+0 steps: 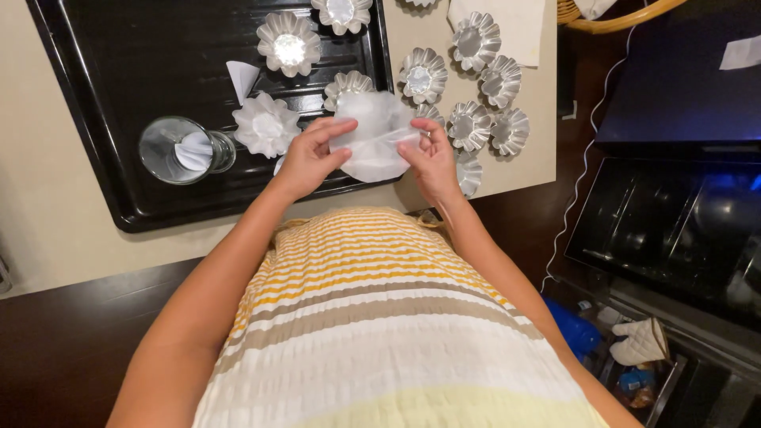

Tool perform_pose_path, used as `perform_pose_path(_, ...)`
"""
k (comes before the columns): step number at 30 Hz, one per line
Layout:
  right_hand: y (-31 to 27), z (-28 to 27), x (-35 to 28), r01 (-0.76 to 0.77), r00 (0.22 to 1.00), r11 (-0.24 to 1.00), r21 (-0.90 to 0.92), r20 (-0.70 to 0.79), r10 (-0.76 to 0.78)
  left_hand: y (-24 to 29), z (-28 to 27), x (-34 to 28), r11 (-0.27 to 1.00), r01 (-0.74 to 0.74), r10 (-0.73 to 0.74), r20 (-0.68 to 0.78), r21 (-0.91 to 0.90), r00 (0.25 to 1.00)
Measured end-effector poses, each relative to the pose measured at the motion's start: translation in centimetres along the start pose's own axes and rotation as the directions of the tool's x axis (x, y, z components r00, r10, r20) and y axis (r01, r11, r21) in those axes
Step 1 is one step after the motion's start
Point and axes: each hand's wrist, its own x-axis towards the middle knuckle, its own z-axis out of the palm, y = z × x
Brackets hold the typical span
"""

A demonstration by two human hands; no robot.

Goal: Placing paper liners into metal baking molds on a tray.

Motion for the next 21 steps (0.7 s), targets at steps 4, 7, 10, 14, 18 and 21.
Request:
perform_pose_path(4,0.9,-1.4,0.2,-0.074,0.995,0.936,-0.345,-0.084,0.048,0.4,-0.4,-0.2,0.964,0.055,-0.062,0.017,0.259,0.998)
perform_pose_path(7,0.8,-1.1,0.0,-0.077,0.997,0.809,-0.582,-0.041,0.066,0.3,0.1,-0.3,0.906,0.026,-0.045,0.034,0.422,0.998)
perform_pose_path(10,0.8,-0.8,-0.4,-0.021,0.999,0.699,-0.715,-0.05,-0.021,-0.4,0.2,-0.1,0.902,-0.031,0.004,0.064,0.431,0.998)
perform_pose_path(14,-1.9,1.7,-1.9,0.021,0.999,0.624,-0.781,-0.008,-0.043,-0.3,0.2,-0.1,0.876,-0.005,-0.03,0.064,0.482,0.997)
perform_pose_path(18,-2.4,3.5,-3.0,0.42,0.878,0.085,-0.904,0.38,-0.291,-1.5,0.4,-0.2,0.809,-0.104,0.071,0.081,0.579,0.994)
perform_pose_path(21,-2.1,4.4,-3.0,0.58,0.801,-0.011,-0.815,0.572,-0.174,-1.0,1.1,-0.1,0.783,-0.117,0.082,0.085,0.611,0.993)
